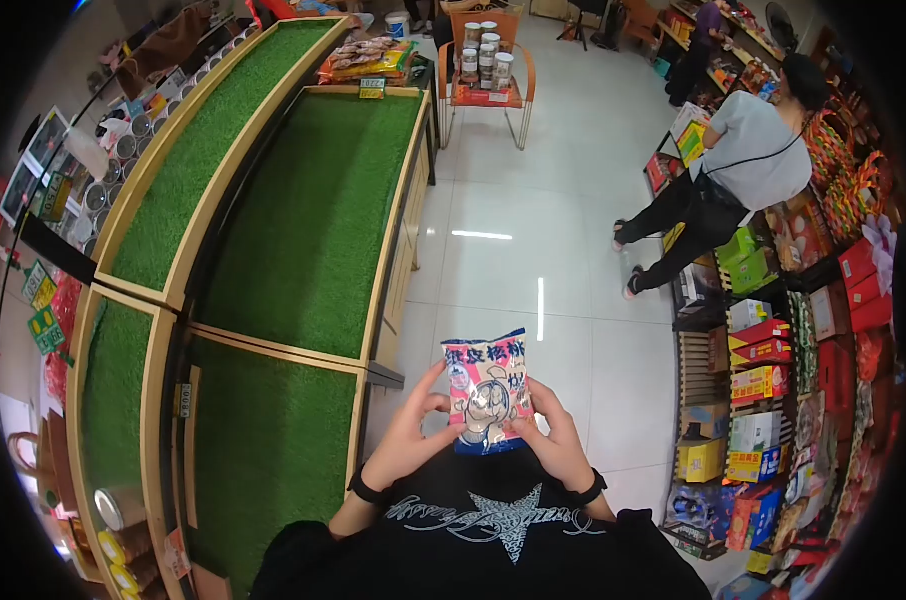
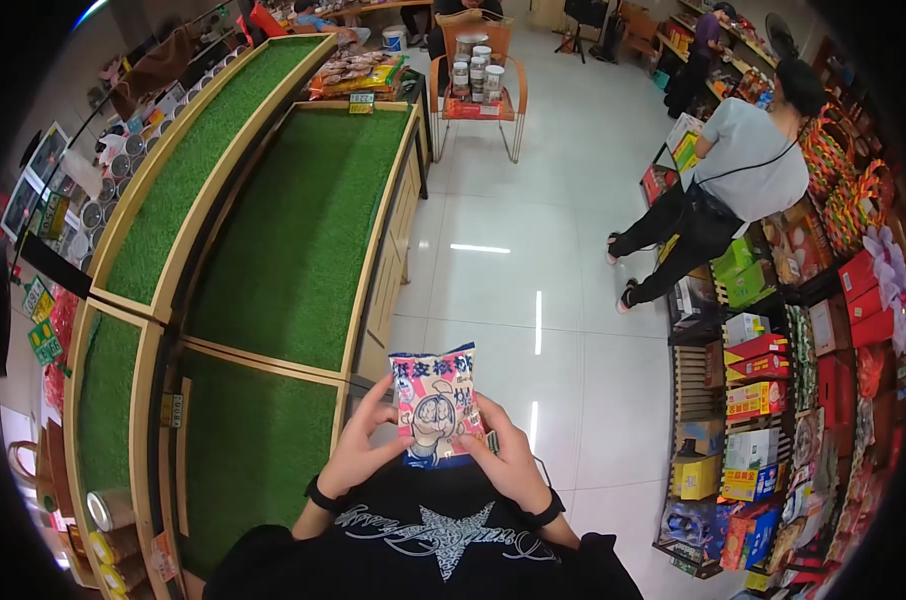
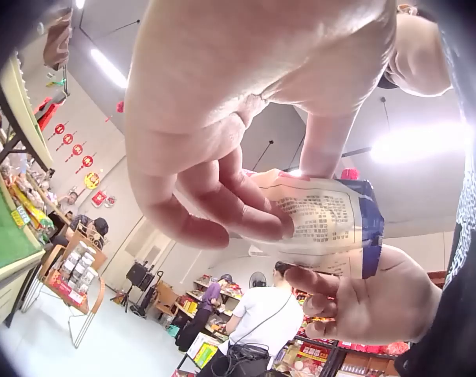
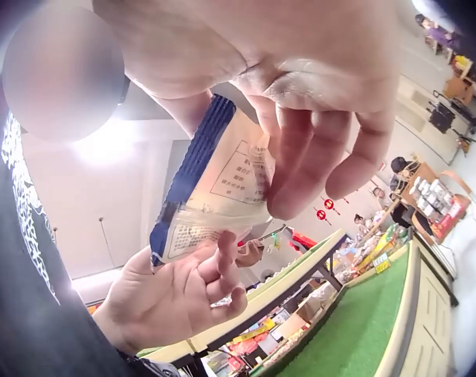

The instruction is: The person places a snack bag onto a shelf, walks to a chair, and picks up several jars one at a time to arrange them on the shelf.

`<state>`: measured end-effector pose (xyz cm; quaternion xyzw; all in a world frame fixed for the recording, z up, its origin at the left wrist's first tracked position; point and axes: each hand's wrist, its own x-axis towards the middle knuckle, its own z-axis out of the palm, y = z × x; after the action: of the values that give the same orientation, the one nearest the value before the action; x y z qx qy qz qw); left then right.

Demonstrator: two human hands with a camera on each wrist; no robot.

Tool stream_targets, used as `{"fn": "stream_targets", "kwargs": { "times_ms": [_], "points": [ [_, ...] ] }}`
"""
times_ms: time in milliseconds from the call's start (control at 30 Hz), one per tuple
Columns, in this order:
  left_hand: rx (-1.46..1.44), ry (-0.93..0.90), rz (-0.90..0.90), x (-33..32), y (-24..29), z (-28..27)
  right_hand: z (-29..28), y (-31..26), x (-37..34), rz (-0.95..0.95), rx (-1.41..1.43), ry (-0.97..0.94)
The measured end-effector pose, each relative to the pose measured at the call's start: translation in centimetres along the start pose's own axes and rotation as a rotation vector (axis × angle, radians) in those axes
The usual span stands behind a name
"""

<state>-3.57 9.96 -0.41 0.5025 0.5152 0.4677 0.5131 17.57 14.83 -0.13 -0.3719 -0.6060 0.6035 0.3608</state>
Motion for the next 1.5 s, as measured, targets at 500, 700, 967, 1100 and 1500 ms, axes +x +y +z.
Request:
{"fn": "stream_targets", "kwargs": {
  "times_ms": [500,700,967,1100,1500],
  "points": [
    [-0.064,0.184,0.011,13.2,0.6,0.4,-7.3,-0.5,15.1,-0.051,-0.135,-0.167],
    [0.062,0.17,0.082,20.9,1.8,2.5,-12.8,-0.9,20.8,-0.082,-0.066,-0.141],
    [0.099,0.2,0.057,26.7,3.6,3.7,-17.2,-0.8,25.8,-0.025,-0.023,-0.211],
    [0.112,0.186,0.007,28.3,3.3,2.4,-17.6,-0.5,28.5,-0.02,-0.063,-0.299],
    [0.127,0.147,0.071,38.9,4.7,-5.7,-15.7,-1.8,40.8,-0.057,-0.089,-0.299]
  ]
}}
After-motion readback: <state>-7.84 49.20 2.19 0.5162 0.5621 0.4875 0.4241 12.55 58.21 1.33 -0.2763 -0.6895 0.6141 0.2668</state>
